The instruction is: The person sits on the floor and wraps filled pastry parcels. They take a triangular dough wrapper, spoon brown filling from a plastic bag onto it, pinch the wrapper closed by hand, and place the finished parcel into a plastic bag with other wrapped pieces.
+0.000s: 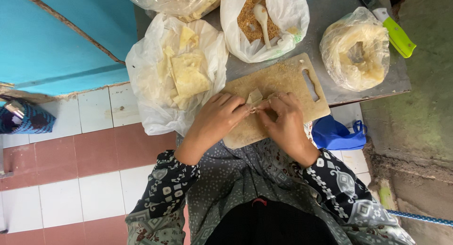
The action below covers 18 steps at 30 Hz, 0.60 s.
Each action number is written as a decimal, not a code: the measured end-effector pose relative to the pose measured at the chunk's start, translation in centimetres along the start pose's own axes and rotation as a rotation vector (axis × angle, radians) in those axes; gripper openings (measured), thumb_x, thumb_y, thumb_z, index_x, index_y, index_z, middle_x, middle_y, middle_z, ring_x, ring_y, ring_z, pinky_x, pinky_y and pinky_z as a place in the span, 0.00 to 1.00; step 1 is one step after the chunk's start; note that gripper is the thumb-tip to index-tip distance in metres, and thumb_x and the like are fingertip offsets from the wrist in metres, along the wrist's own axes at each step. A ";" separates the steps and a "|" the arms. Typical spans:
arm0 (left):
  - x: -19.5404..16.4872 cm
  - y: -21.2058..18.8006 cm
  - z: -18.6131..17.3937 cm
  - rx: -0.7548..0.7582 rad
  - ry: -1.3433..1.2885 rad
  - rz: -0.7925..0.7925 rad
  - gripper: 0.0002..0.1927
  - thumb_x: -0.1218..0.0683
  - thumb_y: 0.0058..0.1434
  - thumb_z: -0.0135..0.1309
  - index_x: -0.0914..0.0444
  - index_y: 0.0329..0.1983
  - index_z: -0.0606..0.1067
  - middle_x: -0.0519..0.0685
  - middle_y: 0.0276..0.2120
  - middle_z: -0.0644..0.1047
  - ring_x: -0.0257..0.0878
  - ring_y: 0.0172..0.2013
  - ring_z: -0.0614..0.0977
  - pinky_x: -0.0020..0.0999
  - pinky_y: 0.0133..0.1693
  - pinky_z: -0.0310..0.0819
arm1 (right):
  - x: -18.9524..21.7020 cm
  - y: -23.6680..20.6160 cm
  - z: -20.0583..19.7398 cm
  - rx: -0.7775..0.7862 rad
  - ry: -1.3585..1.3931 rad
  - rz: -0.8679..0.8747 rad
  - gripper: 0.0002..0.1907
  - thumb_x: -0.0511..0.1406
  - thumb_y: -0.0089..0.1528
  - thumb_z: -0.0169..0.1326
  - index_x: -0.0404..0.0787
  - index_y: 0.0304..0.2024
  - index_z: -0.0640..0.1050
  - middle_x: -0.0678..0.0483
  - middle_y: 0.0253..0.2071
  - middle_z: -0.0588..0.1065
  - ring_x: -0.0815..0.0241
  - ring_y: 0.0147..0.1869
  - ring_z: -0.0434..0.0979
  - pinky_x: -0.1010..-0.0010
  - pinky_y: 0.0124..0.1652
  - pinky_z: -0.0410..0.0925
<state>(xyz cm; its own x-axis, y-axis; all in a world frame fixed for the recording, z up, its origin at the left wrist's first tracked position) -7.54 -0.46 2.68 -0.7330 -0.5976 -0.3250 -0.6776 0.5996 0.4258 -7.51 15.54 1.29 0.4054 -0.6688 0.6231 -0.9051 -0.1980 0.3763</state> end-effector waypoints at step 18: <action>4.4 2.9 2.4 0.195 -0.355 -0.365 0.07 0.55 0.59 0.62 0.63 0.34 0.78 0.48 0.32 0.79 0.43 0.32 0.82 0.40 0.34 0.74 | -1.6 2.2 0.9 0.150 0.014 0.126 0.07 0.34 0.57 0.64 0.41 0.35 0.80 0.54 0.36 0.77 0.48 0.45 0.73 0.59 0.47 0.66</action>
<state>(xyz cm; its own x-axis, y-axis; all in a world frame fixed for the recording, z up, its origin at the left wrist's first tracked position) -12.94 -0.05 0.43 -0.4004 -0.5891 -0.7019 -0.8654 0.4950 0.0782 -10.24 15.52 0.45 0.2882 -0.6850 0.6691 -0.9574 -0.2185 0.1887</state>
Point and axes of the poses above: each hand's wrist, its own y-axis towards the middle knuckle, its own z-axis out of the palm, x = y × z, the point moved 7 cm from there along y, towards the middle knuckle
